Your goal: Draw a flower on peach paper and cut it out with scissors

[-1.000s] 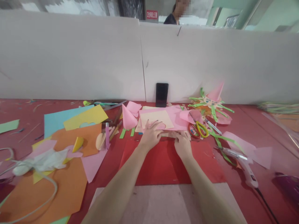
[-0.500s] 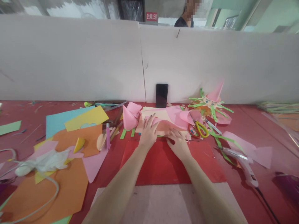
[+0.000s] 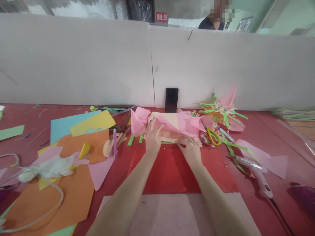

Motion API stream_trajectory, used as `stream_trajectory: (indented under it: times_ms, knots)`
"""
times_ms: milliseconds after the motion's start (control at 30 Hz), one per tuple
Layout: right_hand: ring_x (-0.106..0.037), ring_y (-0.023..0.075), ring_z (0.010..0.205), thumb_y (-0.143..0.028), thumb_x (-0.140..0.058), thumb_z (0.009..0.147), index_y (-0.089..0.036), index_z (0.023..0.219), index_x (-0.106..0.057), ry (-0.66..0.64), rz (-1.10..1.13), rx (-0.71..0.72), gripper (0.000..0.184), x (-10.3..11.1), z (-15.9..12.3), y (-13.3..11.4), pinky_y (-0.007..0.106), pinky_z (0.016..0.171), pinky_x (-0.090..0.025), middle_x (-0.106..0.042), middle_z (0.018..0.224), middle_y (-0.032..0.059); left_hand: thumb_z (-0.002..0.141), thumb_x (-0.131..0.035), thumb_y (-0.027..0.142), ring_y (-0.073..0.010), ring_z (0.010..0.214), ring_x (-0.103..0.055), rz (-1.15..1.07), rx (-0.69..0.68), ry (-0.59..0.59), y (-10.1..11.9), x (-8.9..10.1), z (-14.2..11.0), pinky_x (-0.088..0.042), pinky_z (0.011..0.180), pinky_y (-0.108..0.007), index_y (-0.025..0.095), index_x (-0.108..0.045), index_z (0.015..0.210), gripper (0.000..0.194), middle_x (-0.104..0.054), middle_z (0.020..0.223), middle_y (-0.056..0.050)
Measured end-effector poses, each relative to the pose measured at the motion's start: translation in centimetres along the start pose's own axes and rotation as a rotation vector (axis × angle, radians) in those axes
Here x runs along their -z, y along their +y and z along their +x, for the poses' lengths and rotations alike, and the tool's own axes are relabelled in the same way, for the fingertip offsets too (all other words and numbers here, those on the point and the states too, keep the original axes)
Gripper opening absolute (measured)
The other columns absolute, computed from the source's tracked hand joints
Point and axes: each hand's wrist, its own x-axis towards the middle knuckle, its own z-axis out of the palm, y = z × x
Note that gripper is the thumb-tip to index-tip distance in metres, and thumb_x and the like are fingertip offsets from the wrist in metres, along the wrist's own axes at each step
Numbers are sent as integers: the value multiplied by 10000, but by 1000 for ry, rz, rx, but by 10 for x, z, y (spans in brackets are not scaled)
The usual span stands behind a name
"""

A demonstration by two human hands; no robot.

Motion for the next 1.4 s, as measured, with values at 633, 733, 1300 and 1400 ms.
stream_trajectory:
  times_ms: [633, 733, 1300, 1400]
  knots:
    - [-600, 189, 721, -394, -561, 712, -145, 742, -670, 179, 538, -451, 273, 5, 8, 12, 290, 710, -438, -679, 749, 69, 879, -297, 227, -177, 1168, -432, -371, 251, 220, 0, 5, 7, -325, 1018, -368, 166, -538, 1081, 321, -530, 1171, -120]
    - [-588, 176, 706, -387, -587, 689, -146, 713, -657, 192, 569, -491, 252, 6, 8, 11, 284, 703, -437, -668, 734, 57, 878, -313, 267, -185, 1087, -488, -390, 325, 253, 0, 7, 7, -378, 959, -363, 176, -538, 1049, 297, -547, 1112, -113]
    - [-583, 197, 1015, -396, -414, 836, -198, 1201, -523, -87, 594, -195, 429, 1, 6, 0, 333, 876, -443, -627, 1099, 71, 766, -450, 147, -172, 841, -606, -490, 404, 160, 1, 3, 7, -481, 739, -305, 178, -551, 951, 213, -650, 912, -65]
    - [-546, 205, 1077, -380, -389, 848, -182, 1164, -556, -97, 558, -188, 409, 0, 6, 1, 356, 923, -418, -598, 1148, 84, 784, -438, 158, -174, 875, -605, -497, 358, 157, 1, 4, 8, -482, 758, -306, 182, -549, 950, 202, -641, 928, -69]
